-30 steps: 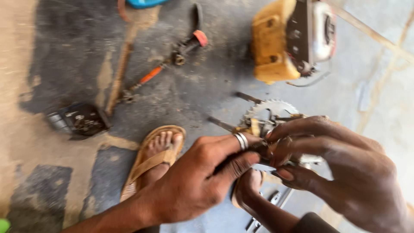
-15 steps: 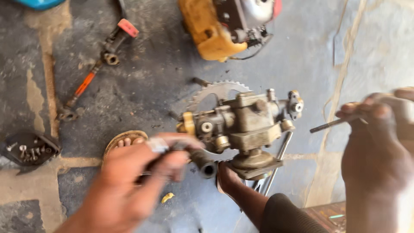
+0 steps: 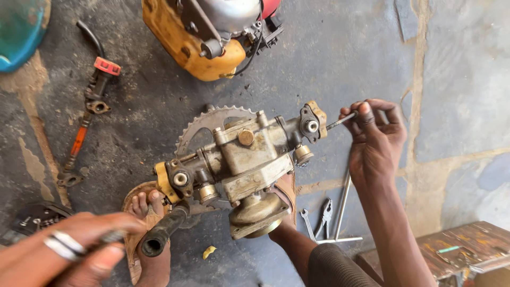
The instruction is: The person sits on the floor and works on a small engine assembly. They attach a metal component to the engine, insert and tighten a bolt by hand, then use a T-handle wrench to tighten the bolt further.
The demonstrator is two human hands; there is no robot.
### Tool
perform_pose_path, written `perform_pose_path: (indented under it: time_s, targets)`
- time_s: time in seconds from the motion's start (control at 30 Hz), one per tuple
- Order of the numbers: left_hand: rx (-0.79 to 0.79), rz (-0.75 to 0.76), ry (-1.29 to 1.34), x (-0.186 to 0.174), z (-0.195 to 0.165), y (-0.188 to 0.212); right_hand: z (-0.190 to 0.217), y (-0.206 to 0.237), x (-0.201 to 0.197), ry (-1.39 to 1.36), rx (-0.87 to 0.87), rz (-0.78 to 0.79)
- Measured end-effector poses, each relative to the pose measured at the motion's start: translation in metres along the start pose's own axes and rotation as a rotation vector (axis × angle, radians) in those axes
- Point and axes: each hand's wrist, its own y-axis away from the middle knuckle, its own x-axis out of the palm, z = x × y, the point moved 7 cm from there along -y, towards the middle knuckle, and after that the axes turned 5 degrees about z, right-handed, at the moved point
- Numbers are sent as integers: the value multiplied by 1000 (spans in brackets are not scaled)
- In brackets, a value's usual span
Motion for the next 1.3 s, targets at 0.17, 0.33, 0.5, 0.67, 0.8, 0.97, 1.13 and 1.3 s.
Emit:
perform_pose_path:
  time_s: [0.17, 0.33, 0.5, 0.67, 0.8, 0.97, 1.13, 1.3]
  targets:
    - [494, -246, -268, -11, -105, 11, -14, 0, -2, -75, 97, -6]
    - [648, -121, -374, 0, -161, -21, -16, 3, -1, -70, 110, 31]
    - [579, -17, -336, 20, -176, -50, -22, 11, 9, 24, 129, 84]
    - [621, -21, -358, 18, -191, -59, -15, 11, 17, 194, 38, 155]
    - [534, 86, -376, 16, -197, -63, -11, 13, 20, 297, 54, 177]
    - [565, 102, -414, 17, -208, -69, -9, 11, 25, 231, 84, 297]
    - [555, 211, -309, 24, -198, -78, -19, -2, 20, 119, 102, 355]
    - [583, 246, -304, 28, -187, -83, -30, -5, 13, 55, 137, 383]
